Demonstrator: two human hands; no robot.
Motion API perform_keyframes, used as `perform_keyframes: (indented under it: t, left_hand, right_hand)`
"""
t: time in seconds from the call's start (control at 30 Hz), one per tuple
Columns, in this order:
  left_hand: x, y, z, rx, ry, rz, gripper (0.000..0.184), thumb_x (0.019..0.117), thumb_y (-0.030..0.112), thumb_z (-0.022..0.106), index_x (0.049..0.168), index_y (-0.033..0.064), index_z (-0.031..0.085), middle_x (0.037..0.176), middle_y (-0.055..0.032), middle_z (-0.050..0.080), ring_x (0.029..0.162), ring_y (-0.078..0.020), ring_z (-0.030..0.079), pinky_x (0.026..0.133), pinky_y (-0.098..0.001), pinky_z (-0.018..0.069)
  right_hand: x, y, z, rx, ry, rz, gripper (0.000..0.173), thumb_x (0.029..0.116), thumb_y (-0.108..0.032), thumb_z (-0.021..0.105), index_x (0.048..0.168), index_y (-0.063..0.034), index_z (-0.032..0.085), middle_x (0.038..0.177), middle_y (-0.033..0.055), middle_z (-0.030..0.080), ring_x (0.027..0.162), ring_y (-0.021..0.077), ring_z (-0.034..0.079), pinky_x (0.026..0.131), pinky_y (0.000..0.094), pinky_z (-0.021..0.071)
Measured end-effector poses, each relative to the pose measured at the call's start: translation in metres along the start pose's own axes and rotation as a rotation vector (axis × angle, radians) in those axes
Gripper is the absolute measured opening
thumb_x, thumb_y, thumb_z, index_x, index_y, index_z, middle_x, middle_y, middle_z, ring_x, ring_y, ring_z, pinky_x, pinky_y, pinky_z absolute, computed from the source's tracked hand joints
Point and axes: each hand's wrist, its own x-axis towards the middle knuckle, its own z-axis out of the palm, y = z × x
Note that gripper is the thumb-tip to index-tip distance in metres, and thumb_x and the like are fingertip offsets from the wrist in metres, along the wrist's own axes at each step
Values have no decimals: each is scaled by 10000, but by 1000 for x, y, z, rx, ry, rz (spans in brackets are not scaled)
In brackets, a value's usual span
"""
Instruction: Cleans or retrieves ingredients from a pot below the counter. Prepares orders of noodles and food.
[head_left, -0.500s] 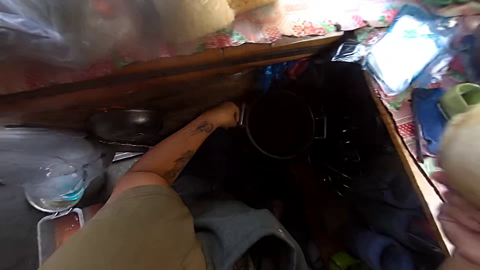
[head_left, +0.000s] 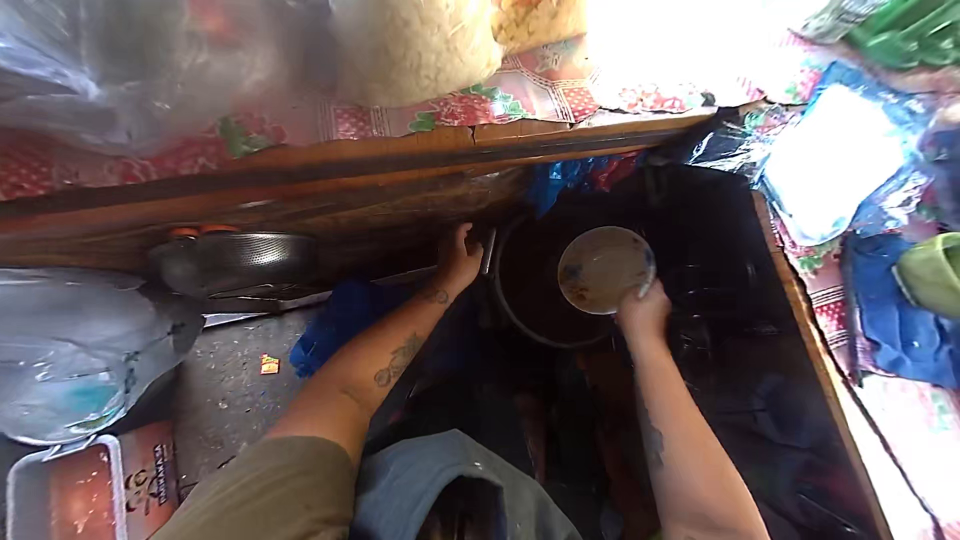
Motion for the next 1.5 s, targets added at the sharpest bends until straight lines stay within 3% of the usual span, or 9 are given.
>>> perform_keyframes:
  t: [0.13, 0.27, 0.4, 0.53, 0.63, 0.87, 1.03, 1.27, 1.5]
  left_hand:
    - [9, 3, 35, -139, -4, -122, 553, 1071, 419, 479, 1399, -21, 544, 1357, -264, 582, 1310, -386, 536, 1114, -568, 406]
    - [28, 19, 50, -41, -39, -143, 584, 1095, 480, 371, 1345, 5, 603, 1367, -240, 592, 1344, -382, 514, 1132, -590, 376]
    - [39, 18, 56, -81, -29, -162, 547, 1116, 421, 335, 1305, -12, 612, 1349, -238, 591, 1338, -366, 510, 1146, -563, 364]
    - [37, 14, 55, -148, -49, -182, 540, 1118, 417, 340, 1343, -6, 590, 1337, -243, 604, 1306, -360, 544, 1114, -569, 399]
    - [37, 15, 55, -141, -71, -204, 556, 1116, 440, 321, 1368, 13, 573, 1346, -234, 603, 1303, -356, 552, 1101, -578, 408]
    - [37, 13, 56, -184, -46, -177, 523, 1118, 423, 329, 1319, 17, 589, 1292, -214, 622, 1259, -318, 577, 1084, -543, 428]
    - [38, 12, 57, -223, -43, -189, 515, 1117, 422, 339, 1348, 30, 580, 1301, -203, 627, 1252, -305, 586, 1076, -542, 437]
    - [39, 6, 61, -276, -51, -193, 524, 1111, 439, 352, 1397, 44, 543, 1356, -195, 603, 1293, -292, 563, 1101, -530, 430]
    - [38, 9, 59, -259, -45, -184, 512, 1117, 408, 349, 1358, 17, 575, 1337, -213, 610, 1292, -314, 561, 1109, -543, 414]
  right_hand:
    - [47, -8, 41, -372, -122, -145, 577, 1037, -120, 550, 1549, 37, 334, 1289, 331, 619, 1188, 489, 628, 1017, 619, 495]
    - [109, 11, 121, -511, -77, -384, 442, 1090, -117, 424, 1521, -22, 454, 1523, 240, 490, 1336, 442, 544, 1044, 623, 480]
    - [115, 9, 177, -468, -179, -612, 438, 1095, -235, 453, 1487, -50, 517, 1528, 196, 503, 1423, 376, 472, 1163, 560, 395]
    - [71, 15, 146, -736, -660, -715, 478, 1073, -134, 481, 1548, -92, 448, 1486, 313, 483, 1379, 513, 460, 1113, 673, 390]
    - [88, 16, 108, -672, -601, -905, 385, 1007, -73, 600, 1368, -193, 662, 1304, 171, 678, 1194, 411, 647, 987, 649, 512]
    - [143, 15, 124, -759, -286, -623, 456, 1034, -3, 497, 1486, -58, 511, 1447, 300, 523, 1270, 504, 568, 1003, 643, 498]
    - [108, 30, 138, -691, -454, -635, 591, 1045, -59, 503, 1607, -175, 361, 1437, 294, 527, 1233, 491, 594, 1002, 632, 504]
    - [88, 51, 140, -686, -654, -631, 576, 1003, -107, 582, 1548, -260, 474, 1335, 251, 625, 1206, 473, 615, 990, 665, 501]
    - [88, 38, 131, -92, -571, -233, 360, 1036, -117, 571, 1362, 34, 601, 1260, 290, 656, 1192, 423, 637, 1049, 607, 477]
